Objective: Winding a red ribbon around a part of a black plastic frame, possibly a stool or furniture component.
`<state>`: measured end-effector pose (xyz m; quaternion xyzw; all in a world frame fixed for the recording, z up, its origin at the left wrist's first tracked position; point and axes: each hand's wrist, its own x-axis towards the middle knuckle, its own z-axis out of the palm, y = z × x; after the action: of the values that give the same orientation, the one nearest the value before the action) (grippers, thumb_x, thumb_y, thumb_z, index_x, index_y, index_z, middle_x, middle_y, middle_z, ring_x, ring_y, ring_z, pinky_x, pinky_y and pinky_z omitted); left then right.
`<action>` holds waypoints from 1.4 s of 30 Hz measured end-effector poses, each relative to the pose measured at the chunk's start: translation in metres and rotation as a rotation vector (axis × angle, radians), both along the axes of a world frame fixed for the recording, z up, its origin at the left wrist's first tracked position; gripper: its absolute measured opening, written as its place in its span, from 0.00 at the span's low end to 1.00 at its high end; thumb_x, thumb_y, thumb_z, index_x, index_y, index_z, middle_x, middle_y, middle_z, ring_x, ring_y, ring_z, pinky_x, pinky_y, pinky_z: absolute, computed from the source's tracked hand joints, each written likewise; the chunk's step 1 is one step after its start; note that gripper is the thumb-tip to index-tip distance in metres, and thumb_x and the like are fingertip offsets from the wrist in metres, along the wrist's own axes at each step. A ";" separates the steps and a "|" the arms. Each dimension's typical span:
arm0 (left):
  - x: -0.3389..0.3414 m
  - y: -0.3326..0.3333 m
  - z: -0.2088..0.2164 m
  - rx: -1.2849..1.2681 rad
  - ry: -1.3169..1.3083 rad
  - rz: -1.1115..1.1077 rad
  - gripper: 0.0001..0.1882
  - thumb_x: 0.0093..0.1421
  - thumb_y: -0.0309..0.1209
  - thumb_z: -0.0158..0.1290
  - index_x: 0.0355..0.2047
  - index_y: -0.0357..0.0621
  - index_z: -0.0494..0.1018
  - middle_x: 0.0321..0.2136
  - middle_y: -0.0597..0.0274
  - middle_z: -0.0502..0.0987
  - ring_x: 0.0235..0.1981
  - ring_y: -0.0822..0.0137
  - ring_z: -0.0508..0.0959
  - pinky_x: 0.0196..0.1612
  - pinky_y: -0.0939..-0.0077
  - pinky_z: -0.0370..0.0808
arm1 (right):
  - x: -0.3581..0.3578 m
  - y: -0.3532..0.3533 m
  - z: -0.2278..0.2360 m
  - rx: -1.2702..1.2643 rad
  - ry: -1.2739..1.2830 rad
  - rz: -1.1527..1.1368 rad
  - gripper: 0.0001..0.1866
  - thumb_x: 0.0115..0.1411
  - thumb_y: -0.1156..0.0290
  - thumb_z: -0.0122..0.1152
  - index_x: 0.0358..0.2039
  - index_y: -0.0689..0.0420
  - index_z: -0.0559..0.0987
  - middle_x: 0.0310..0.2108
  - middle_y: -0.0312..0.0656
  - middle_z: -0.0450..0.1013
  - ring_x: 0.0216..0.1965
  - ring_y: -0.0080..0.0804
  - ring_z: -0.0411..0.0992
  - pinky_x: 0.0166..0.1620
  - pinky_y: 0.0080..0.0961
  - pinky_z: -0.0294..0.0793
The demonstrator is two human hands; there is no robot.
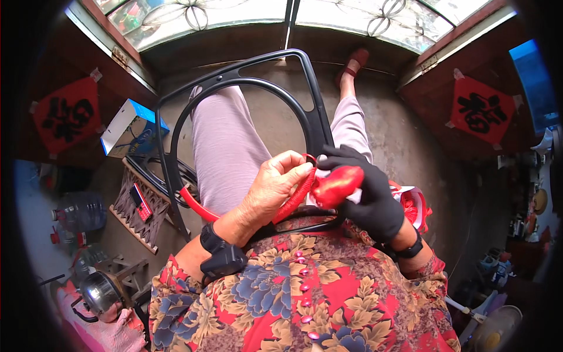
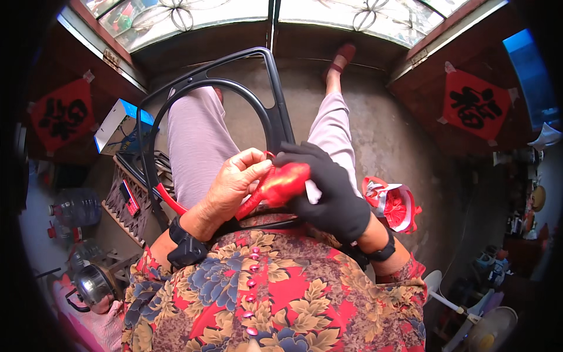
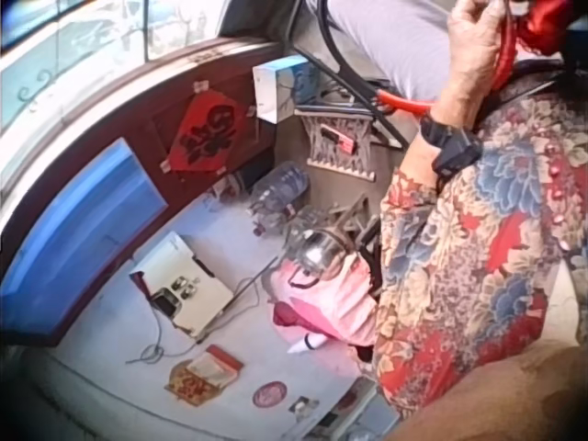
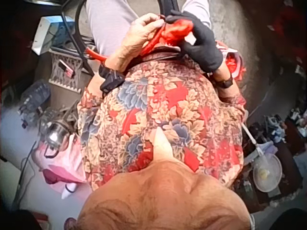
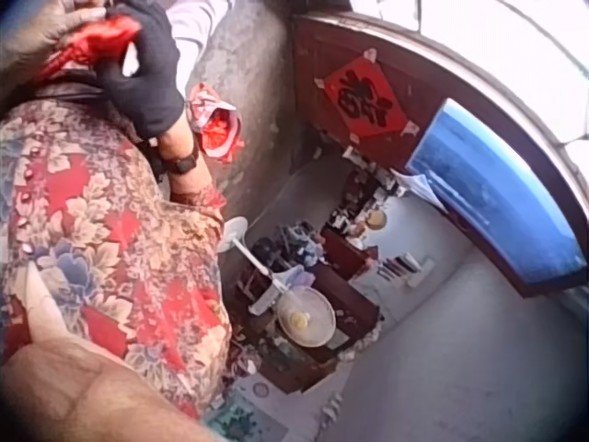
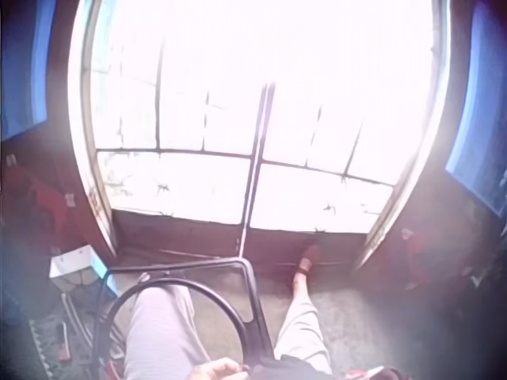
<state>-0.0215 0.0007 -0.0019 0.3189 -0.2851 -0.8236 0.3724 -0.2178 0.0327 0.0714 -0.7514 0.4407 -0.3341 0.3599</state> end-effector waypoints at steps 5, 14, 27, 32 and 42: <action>0.004 0.001 0.014 0.218 -0.055 -0.116 0.09 0.63 0.33 0.49 0.38 0.40 0.68 0.29 0.56 0.77 0.26 0.69 0.79 0.28 0.79 0.80 | -0.050 0.029 -0.002 0.568 -1.120 -0.432 0.25 0.60 0.54 0.52 0.50 0.59 0.67 0.35 0.42 0.71 0.39 0.37 0.72 0.58 0.47 0.60; 0.000 0.005 0.001 0.181 -0.004 -0.062 0.11 0.63 0.35 0.50 0.39 0.41 0.67 0.29 0.54 0.77 0.25 0.67 0.80 0.25 0.77 0.80 | -0.173 0.092 -0.028 0.170 -1.051 -0.503 0.18 0.64 0.70 0.45 0.53 0.64 0.65 0.33 0.37 0.67 0.31 0.22 0.67 0.38 0.18 0.67; -0.002 0.014 0.002 0.098 -0.090 0.011 0.07 0.61 0.28 0.51 0.38 0.41 0.69 0.31 0.53 0.77 0.27 0.67 0.79 0.28 0.78 0.79 | -0.029 -0.075 0.022 -0.403 0.193 -0.206 0.29 0.46 0.87 0.56 0.53 0.59 0.69 0.50 0.44 0.70 0.49 0.36 0.70 0.53 0.33 0.69; -0.007 0.012 -0.009 -0.441 -0.540 0.112 0.08 0.57 0.26 0.56 0.34 0.34 0.73 0.41 0.60 0.74 0.42 0.71 0.73 0.48 0.75 0.70 | 0.048 -0.095 0.003 -0.867 0.804 0.260 0.08 0.46 0.70 0.58 0.30 0.52 0.76 0.44 0.41 0.69 0.55 0.40 0.64 0.59 0.42 0.59; -0.002 0.010 -0.008 -0.095 -0.071 0.021 0.08 0.62 0.28 0.49 0.39 0.37 0.69 0.32 0.66 0.74 0.34 0.81 0.71 0.38 0.85 0.70 | 0.009 -0.062 0.023 -0.317 0.416 0.262 0.24 0.39 0.79 0.63 0.41 0.54 0.73 0.46 0.46 0.69 0.53 0.46 0.64 0.53 0.38 0.65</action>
<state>-0.0236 0.0106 -0.0095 0.3328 -0.3335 -0.7934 0.3854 -0.2088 -0.0293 0.0941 -0.9012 0.3465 -0.1882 0.1800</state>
